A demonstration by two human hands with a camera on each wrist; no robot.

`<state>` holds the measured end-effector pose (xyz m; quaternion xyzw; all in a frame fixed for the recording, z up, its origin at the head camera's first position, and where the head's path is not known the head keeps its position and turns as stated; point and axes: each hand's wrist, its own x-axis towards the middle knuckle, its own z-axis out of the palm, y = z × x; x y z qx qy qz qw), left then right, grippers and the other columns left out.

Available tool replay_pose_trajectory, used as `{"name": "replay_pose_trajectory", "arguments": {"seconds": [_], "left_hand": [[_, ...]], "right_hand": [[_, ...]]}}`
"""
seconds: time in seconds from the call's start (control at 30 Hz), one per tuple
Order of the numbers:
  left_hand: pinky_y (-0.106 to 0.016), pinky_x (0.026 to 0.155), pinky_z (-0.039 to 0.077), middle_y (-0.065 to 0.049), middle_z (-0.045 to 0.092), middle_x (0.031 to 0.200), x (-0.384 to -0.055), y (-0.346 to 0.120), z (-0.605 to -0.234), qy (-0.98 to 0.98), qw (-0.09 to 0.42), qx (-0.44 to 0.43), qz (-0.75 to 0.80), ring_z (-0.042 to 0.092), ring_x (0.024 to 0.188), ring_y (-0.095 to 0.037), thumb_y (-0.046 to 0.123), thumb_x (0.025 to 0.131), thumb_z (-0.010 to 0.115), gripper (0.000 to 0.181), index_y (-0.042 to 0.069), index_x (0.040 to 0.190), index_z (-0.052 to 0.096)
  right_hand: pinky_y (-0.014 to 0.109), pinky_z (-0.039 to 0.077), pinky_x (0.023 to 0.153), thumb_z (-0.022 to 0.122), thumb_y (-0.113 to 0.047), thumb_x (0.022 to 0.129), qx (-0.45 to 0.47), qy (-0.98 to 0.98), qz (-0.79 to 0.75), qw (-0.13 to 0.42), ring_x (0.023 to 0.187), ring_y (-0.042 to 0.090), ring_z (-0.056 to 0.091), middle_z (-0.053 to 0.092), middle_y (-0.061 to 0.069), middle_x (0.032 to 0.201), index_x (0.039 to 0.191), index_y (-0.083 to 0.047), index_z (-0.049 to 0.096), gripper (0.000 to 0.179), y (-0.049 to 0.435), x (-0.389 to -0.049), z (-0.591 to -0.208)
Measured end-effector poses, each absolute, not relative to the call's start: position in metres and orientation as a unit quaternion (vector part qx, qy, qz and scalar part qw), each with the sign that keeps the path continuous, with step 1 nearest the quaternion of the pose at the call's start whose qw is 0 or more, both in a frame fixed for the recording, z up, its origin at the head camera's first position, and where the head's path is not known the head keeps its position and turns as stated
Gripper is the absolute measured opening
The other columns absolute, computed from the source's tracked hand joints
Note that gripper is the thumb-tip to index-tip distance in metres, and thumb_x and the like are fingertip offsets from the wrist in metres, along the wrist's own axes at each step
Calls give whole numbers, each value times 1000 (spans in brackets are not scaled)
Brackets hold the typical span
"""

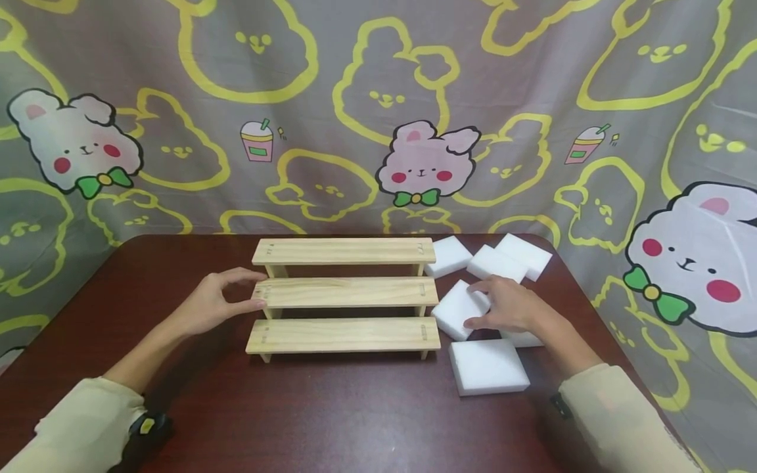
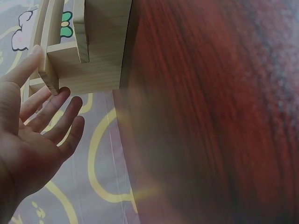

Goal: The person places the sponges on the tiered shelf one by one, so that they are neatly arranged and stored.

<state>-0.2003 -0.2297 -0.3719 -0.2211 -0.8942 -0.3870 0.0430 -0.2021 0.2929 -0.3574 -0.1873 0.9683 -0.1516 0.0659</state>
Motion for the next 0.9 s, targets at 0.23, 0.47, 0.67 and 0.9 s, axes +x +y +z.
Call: {"name": "replay_pose_trajectory", "arguments": {"seconds": [0.23, 0.47, 0.67, 0.9], "left_hand": [[-58, 104, 43, -16, 71, 123, -201, -230, -371, -894, 44, -223, -387, 63, 120, -37, 18, 87, 86, 44, 0, 125, 72], [-58, 104, 44, -16, 71, 123, -201, -230, -372, -889, 43, -224, -396, 63, 120, -37, 17, 87, 86, 44, 0, 125, 72], [-58, 105, 44, -15, 71, 124, -200, -231, -373, -888, 40, -220, -402, 63, 121, -37, 18, 87, 86, 45, 1, 126, 72], [-61, 104, 43, -18, 71, 122, -198, -231, -371, -887, 33, -220, -404, 63, 120, -39, 16, 87, 85, 46, -1, 127, 70]], "right_hand": [[39, 48, 70, 90, -24, 77, -196, 969, -134, 68, 84, 23, 58, 65, 16, 106, 128, 5, 67, 63, 291, -209, -355], [50, 55, 85, 91, -9, 75, -250, 959, -124, 54, 109, 36, 63, 58, 29, 137, 136, 6, 60, 71, 290, -223, -359], [50, 55, 87, 87, 2, 76, -249, 952, -147, 101, 106, 32, 60, 59, 26, 139, 142, 7, 56, 73, 289, -231, -360], [51, 57, 86, 89, 2, 74, -246, 951, -148, 113, 106, 34, 64, 58, 28, 137, 138, 3, 59, 71, 291, -234, -358]]}}
